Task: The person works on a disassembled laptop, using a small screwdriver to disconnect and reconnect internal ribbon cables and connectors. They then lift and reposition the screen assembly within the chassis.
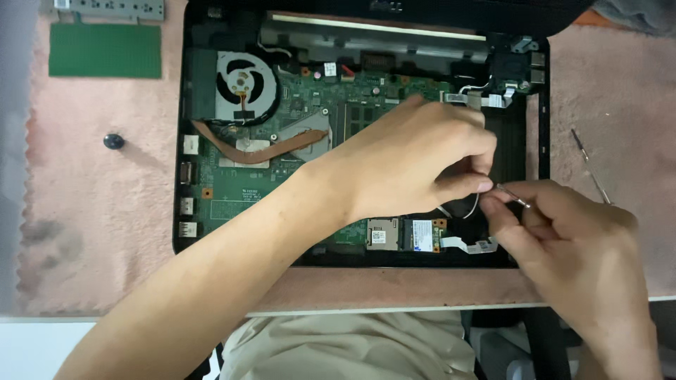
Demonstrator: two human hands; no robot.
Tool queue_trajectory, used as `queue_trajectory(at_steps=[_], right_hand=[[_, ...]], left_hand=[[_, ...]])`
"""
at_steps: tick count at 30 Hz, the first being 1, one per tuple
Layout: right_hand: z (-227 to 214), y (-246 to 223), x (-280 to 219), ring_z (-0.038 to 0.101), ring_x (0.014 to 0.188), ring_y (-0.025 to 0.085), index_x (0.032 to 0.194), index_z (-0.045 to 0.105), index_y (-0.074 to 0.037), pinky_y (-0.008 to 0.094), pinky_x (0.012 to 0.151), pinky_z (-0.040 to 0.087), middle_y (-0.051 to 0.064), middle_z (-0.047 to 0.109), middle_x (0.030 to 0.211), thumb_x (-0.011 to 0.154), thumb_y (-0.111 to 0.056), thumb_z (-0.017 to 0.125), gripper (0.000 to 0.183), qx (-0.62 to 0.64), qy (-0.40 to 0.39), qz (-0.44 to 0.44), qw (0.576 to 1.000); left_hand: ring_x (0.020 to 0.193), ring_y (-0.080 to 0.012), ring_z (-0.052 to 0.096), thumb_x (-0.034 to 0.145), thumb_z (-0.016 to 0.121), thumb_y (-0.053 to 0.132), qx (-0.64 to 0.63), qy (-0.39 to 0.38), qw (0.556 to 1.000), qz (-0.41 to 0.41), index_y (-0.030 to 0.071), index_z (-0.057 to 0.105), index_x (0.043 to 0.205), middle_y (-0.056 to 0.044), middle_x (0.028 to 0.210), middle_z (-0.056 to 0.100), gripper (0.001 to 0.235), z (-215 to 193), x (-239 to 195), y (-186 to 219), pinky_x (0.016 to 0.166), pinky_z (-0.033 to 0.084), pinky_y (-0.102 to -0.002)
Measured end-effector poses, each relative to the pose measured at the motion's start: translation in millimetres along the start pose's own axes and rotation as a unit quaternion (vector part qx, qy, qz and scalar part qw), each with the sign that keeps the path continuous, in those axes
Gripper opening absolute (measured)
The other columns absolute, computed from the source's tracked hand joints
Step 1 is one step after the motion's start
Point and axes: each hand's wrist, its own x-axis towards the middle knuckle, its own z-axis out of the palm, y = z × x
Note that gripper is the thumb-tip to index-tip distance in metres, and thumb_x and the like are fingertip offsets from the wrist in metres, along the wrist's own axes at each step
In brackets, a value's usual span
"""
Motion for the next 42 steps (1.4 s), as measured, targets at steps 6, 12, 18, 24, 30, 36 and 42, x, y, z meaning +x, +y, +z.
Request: queue_trajectory(at_steps=[6,12,18,24,30,36,42], right_hand=[[4,15,-6,0.053,0.059,0.021,0.118,0.088,-0.008,0.041,0.063,0.044,0.003,0.053,0.059,0.11,-0.032,0.088,0.026,-0.07,-0.001,-0.03,0.997],[-6,3,3,0.035,0.051,0.014,0.107,0.088,-0.002,0.038,0.051,0.037,0.002,0.04,0.051,0.104,-0.02,0.089,0.019,-0.021,-0.011,-0.019,1.0],[-17,-2,20,0.027,0.057,0.015,0.061,0.053,-0.006,0.038,0.055,0.027,0.003,0.032,0.056,0.105,-0.025,0.087,0.059,0.019,-0.097,0.064,0.993],[-22,-3,38,0.033,0.052,0.018,0.056,0.061,-0.003,0.038,0.058,0.027,0.007,0.037,0.05,0.106,-0.032,0.089,0.064,0.005,-0.164,0.139,0.977],[-17,-11,35,0.031,0.061,0.018,0.096,0.084,-0.003,0.037,0.061,0.028,0.005,0.034,0.064,0.118,-0.018,0.082,0.027,0.005,-0.063,0.111,0.992],[-14,-15,39,0.027,0.061,0.014,0.126,0.077,0.004,0.033,0.061,0.023,0.004,0.032,0.065,0.129,-0.014,0.077,0.018,0.108,-0.003,0.074,0.991],[-27,-30,40,0.038,0.056,0.016,0.123,0.078,-0.003,0.036,0.057,0.031,0.006,0.045,0.06,0.122,-0.032,0.072,0.03,0.052,-0.027,0.049,0.997]], left_hand=[[0.075,-0.0203,0.07,0.105,0.082,0.022,-0.012,-0.018,1.0,-0.002,0.017,0.073,0.088,0.002,0.09,0.07,0.019,7,1,3,0.09,0.054,-0.051],[0.079,-0.0205,0.071,0.102,0.084,0.017,0.001,0.005,1.0,0.019,0.017,0.074,0.084,0.003,0.089,0.072,0.021,16,3,1,0.087,0.051,-0.048],[0.088,-0.0276,0.069,0.098,0.09,0.021,0.022,0.014,0.999,0.024,0.016,0.083,0.084,0.0,0.084,0.076,0.016,21,5,-5,0.084,0.051,-0.051],[0.099,-0.0293,0.066,0.096,0.091,0.026,0.058,0.039,0.997,0.03,0.021,0.089,0.085,0.005,0.086,0.079,0.012,28,8,-12,0.09,0.049,-0.054],[0.091,-0.0317,0.065,0.095,0.092,0.019,0.091,0.189,0.976,0.053,0.015,0.069,0.07,0.0,0.08,0.07,0.035,30,14,-17,0.083,0.05,-0.056],[0.071,-0.0201,0.073,0.098,0.085,0.014,-0.047,0.171,0.984,0.033,0.015,0.072,0.09,-0.002,0.09,0.076,0.015,-1,8,-6,0.061,0.049,-0.036],[0.092,-0.0213,0.092,0.11,0.067,0.031,-0.187,0.023,0.982,0.013,0.015,0.064,0.114,-0.004,0.123,0.083,0.017,-26,1,-3,0.075,0.067,-0.035]])
